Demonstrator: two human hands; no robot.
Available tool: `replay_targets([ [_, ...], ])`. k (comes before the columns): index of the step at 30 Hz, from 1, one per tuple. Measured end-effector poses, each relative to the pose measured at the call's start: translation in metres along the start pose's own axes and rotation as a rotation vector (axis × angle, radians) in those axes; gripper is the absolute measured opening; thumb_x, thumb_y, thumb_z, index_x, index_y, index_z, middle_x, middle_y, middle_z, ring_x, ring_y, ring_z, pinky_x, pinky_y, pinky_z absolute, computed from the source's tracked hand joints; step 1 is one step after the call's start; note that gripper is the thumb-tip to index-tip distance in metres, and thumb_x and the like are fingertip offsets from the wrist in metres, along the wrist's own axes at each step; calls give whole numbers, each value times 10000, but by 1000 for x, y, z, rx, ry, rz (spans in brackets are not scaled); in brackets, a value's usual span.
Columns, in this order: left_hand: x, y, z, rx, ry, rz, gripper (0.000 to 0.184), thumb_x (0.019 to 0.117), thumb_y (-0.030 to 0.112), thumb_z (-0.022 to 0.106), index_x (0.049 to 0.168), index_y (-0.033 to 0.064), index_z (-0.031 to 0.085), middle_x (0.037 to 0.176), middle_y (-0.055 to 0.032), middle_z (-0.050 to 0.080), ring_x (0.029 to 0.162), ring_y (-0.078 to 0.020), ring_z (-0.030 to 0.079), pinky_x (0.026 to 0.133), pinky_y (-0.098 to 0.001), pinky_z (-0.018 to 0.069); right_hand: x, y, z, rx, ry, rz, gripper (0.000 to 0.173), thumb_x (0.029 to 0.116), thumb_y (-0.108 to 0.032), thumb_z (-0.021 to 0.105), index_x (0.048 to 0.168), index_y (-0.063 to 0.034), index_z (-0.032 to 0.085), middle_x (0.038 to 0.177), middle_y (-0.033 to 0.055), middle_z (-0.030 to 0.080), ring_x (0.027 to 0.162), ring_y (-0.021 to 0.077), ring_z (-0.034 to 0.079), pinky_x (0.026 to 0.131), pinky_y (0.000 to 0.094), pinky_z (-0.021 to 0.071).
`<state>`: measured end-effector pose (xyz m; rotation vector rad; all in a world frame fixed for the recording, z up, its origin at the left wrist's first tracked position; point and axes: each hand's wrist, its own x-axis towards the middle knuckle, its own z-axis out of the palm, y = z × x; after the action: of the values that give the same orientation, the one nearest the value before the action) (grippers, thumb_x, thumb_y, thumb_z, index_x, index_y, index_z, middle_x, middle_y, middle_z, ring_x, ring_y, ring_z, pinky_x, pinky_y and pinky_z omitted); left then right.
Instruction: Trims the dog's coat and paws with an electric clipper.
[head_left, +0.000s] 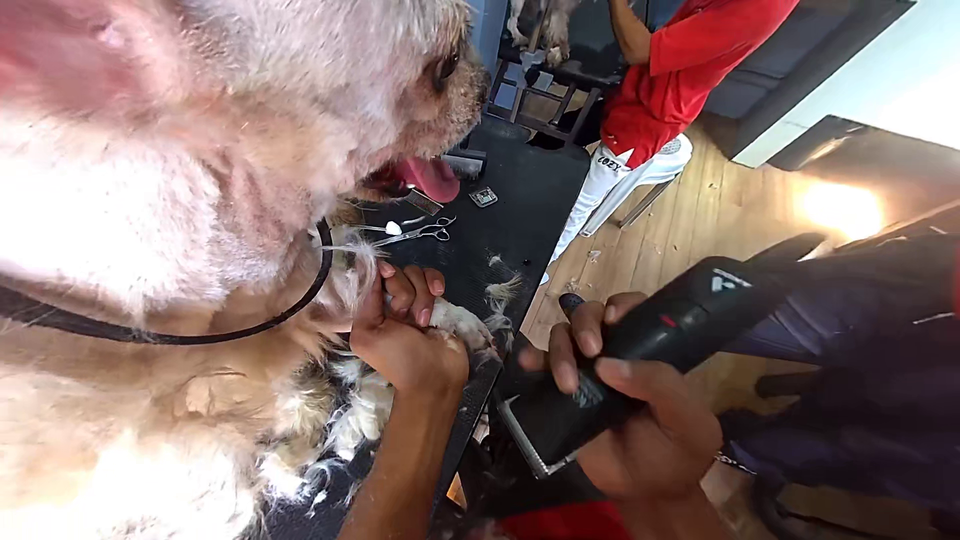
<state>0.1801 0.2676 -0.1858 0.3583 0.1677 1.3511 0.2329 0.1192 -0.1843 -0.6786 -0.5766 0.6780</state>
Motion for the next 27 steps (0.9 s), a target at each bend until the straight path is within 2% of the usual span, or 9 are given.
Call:
replay_targets([
  [2,0,-2,1,9,24,1,480,1099,197,170,783,131,525,484,78,374,425,-46,442,530,-178,461,7,-2,-4,-270,-77,10,224,885,-88,728,1063,-181,630,917,80,698,683,161,683,647,317,612],
  [5,-3,-3,1,46,33,-25,484,1099,203,156,801,148,533,492,95,374,434,-35,437,539,-172,457,14,4,2,-757,-171,-114,322,849,-72,789,1112,-155,623,1028,57,750,726,137,693,620,263,593],
  [8,-7,1,-2,146,-23,-61,455,1104,205,132,855,165,511,521,107,365,460,-30,419,589,-171,461,30,13,0,-1057,-318,-347,322,814,-90,801,1061,-108,595,996,13,741,824,129,713,712,310,632],
  [12,-10,3,1,142,-23,-129,507,1111,230,103,784,177,487,510,96,376,456,-25,427,577,-151,452,52,13,-3,-1191,-528,-454,195,828,-181,754,990,-106,676,982,10,728,949,128,697,802,318,612],
  [13,-10,2,1,123,-19,-139,504,1111,235,102,797,176,492,511,99,376,454,-22,428,570,-147,447,55,12,-5,-1224,-564,-483,201,795,-178,747,976,-116,684,980,2,729,969,121,689,813,303,603],
  [15,-9,0,-1,82,-15,-126,481,1114,226,126,832,167,511,520,102,380,459,-21,434,577,-151,457,62,13,-9,-1241,-624,-536,175,814,-165,748,974,-108,704,980,8,728,989,128,682,831,291,599],
  [18,-8,-2,-2,70,-21,-90,471,1109,214,146,839,161,528,519,99,382,460,-26,437,589,-162,468,64,17,-13,-1198,-601,-595,128,866,-129,772,957,-73,701,974,34,729,958,142,696,815,287,610],
  [22,-11,1,-10,149,-143,-93,490,1107,268,130,812,198,515,542,94,366,484,-35,421,589,-167,446,63,27,-14,-1204,-481,-559,212,819,-147,780,956,-59,644,940,44,705,901,136,698,782,296,617],
  [27,-8,-6,-13,34,-78,-114,467,1117,273,184,812,180,526,556,85,396,504,-38,459,595,-175,463,63,28,-7,-1398,-321,-401,441,731,-248,816,1082,-70,618,869,1,670,779,83,658,670,272,579],
])
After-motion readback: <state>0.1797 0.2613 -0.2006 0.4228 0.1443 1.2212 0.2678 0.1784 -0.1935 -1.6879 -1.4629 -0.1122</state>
